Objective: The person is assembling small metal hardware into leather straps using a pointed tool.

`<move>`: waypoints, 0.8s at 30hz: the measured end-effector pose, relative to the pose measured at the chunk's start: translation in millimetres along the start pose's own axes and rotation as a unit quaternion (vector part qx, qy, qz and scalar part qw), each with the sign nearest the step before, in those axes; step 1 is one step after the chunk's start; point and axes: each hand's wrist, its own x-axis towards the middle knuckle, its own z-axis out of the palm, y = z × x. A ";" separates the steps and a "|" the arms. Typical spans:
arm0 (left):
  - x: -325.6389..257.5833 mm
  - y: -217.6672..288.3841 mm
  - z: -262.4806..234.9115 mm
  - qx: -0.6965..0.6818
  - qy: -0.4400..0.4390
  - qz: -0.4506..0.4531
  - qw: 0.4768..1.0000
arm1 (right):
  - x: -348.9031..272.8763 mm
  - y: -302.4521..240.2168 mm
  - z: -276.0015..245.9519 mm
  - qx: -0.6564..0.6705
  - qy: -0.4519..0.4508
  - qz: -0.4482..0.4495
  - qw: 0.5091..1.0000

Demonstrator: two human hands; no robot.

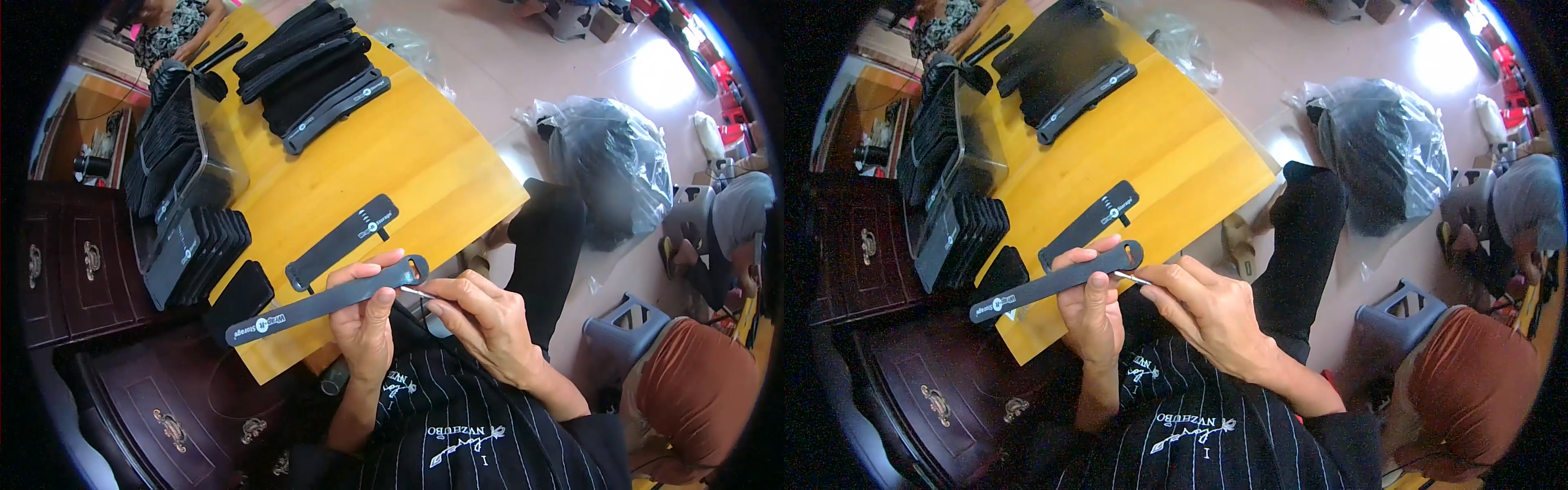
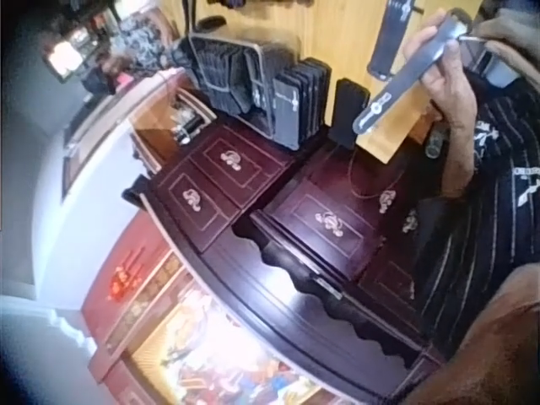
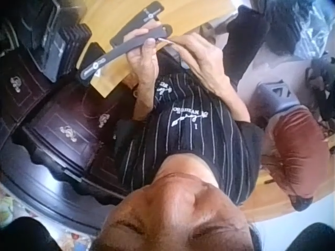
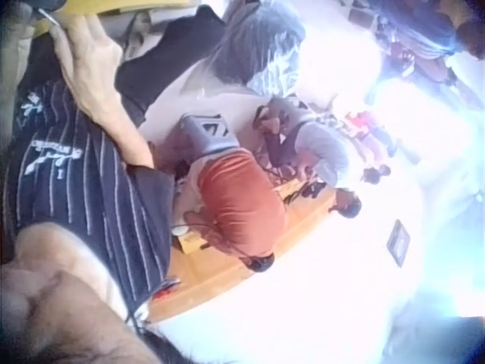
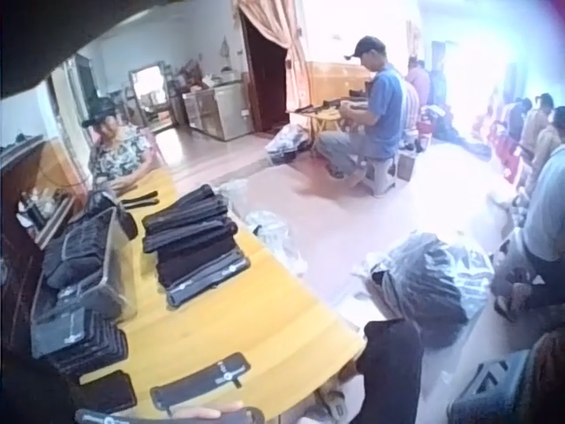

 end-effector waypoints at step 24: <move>0.1 -7.5 9.4 0.029 -0.010 0.028 0.999 | -7.7 2.9 -18.2 -0.025 -0.013 0.024 0.999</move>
